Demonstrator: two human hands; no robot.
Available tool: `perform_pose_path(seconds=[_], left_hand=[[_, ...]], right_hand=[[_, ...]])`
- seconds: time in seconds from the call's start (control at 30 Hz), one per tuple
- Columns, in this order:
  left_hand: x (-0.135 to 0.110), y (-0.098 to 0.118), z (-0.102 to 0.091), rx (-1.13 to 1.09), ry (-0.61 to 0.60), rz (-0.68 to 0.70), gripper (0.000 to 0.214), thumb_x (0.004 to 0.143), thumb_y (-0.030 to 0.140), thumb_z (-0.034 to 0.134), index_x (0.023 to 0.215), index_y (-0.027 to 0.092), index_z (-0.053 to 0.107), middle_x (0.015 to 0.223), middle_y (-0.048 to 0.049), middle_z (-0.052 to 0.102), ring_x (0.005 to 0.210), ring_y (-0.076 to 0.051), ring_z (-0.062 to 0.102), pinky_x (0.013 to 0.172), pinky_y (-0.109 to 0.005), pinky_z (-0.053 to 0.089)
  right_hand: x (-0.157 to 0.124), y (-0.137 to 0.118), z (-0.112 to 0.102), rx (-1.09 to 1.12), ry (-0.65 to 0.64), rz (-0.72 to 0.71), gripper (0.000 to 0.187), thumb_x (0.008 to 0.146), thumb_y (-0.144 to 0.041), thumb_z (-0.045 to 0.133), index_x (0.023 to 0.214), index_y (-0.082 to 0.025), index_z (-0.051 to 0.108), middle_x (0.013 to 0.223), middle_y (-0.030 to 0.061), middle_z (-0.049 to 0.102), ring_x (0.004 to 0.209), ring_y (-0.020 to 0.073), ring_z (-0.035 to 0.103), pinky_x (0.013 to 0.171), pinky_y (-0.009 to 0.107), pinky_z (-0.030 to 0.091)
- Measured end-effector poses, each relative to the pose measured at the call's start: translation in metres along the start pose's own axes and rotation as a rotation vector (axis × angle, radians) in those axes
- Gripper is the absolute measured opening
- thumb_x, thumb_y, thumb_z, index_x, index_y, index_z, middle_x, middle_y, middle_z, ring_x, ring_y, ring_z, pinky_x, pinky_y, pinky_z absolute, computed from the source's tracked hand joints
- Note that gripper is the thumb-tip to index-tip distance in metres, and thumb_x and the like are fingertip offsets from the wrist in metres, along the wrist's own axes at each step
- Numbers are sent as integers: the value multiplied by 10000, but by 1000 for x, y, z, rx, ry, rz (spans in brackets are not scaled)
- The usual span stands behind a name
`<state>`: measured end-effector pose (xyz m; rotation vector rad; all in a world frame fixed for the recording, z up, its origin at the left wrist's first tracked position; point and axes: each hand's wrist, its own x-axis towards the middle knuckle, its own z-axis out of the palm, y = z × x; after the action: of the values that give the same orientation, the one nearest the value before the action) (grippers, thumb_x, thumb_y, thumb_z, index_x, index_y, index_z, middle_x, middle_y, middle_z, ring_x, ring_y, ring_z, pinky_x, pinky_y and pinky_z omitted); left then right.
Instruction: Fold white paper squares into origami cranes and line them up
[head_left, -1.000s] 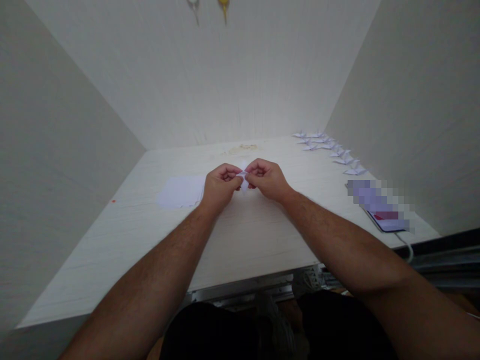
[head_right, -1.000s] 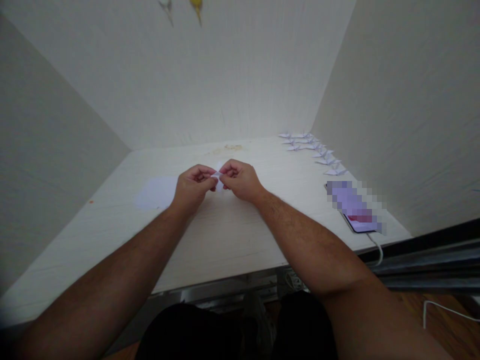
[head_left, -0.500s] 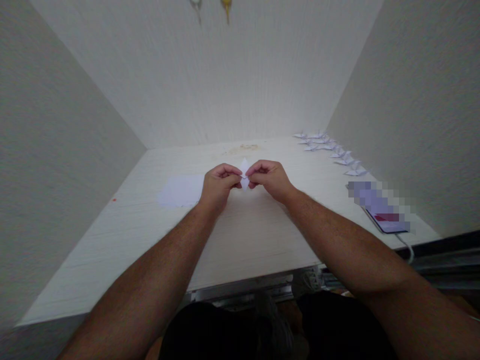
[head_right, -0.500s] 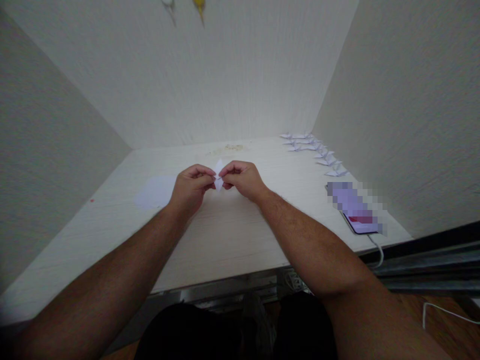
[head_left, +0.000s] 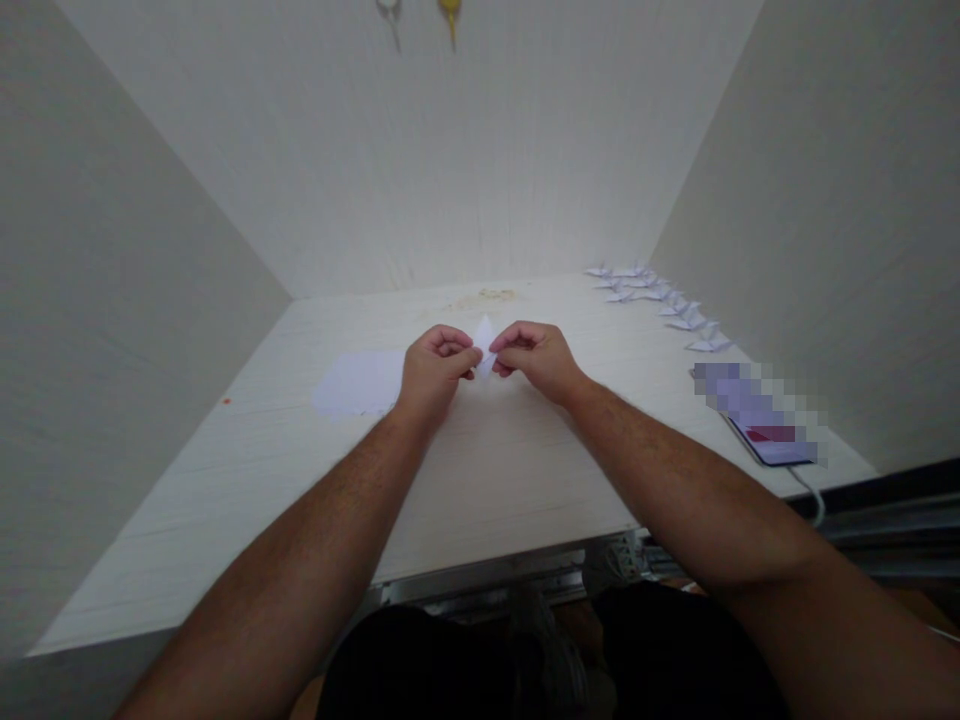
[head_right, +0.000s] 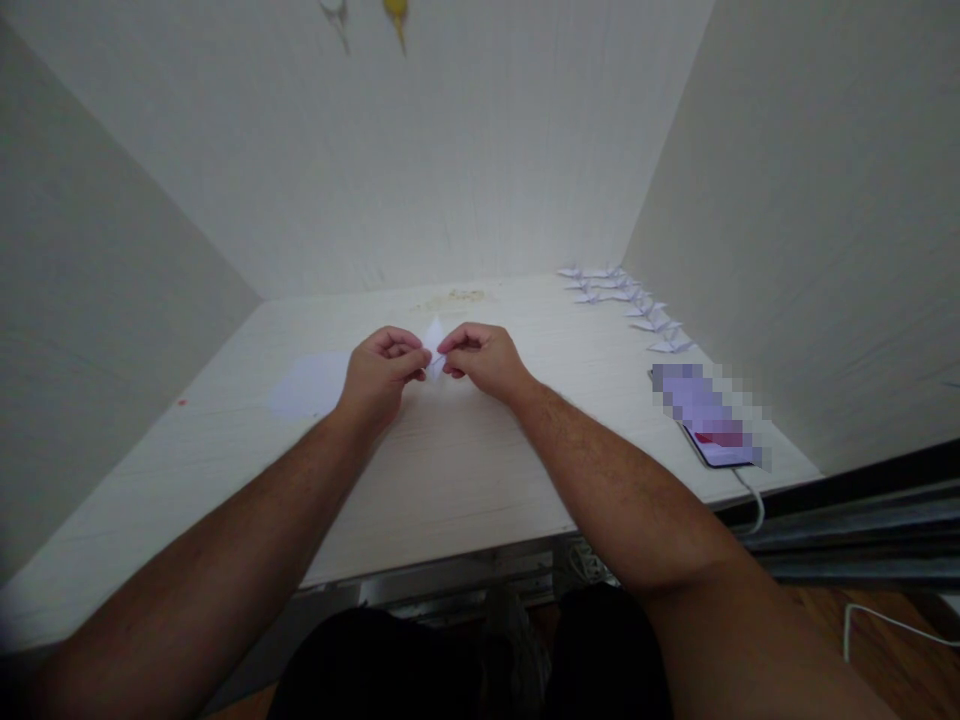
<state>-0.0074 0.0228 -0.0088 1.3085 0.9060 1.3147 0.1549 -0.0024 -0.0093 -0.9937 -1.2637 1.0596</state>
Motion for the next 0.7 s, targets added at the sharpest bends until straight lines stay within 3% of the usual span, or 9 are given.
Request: perform_pose_path(seconds=[0.13, 0.27, 0.7], left_hand=[[2, -1, -1, 3, 48, 74, 277, 588, 149, 793, 792, 189, 611, 608, 58, 618, 497, -82, 549, 507, -210, 448], [2, 0, -1, 17, 20, 82, 301, 586, 149, 807, 826, 179, 628, 627, 51, 629, 519, -78, 564, 536, -206, 452], [2, -3, -3, 70, -51, 3, 350, 580, 136, 794, 873, 195, 613, 621, 44, 657, 531, -109, 590, 548, -233, 438]], right_hand=[[1, 1, 1, 82, 56, 51, 220, 659, -224, 769, 806, -195, 609, 588, -40, 670, 551, 127, 665, 529, 231, 539], [0, 1, 2, 20, 33, 84, 158, 702, -251, 776, 740, -164, 648, 584, -3, 676, 525, 107, 629, 524, 223, 531], [-2, -4, 5, -201, 17, 56, 74, 730, -200, 687, 688, -167, 636, 566, -2, 656, 523, 113, 590, 531, 232, 472]])
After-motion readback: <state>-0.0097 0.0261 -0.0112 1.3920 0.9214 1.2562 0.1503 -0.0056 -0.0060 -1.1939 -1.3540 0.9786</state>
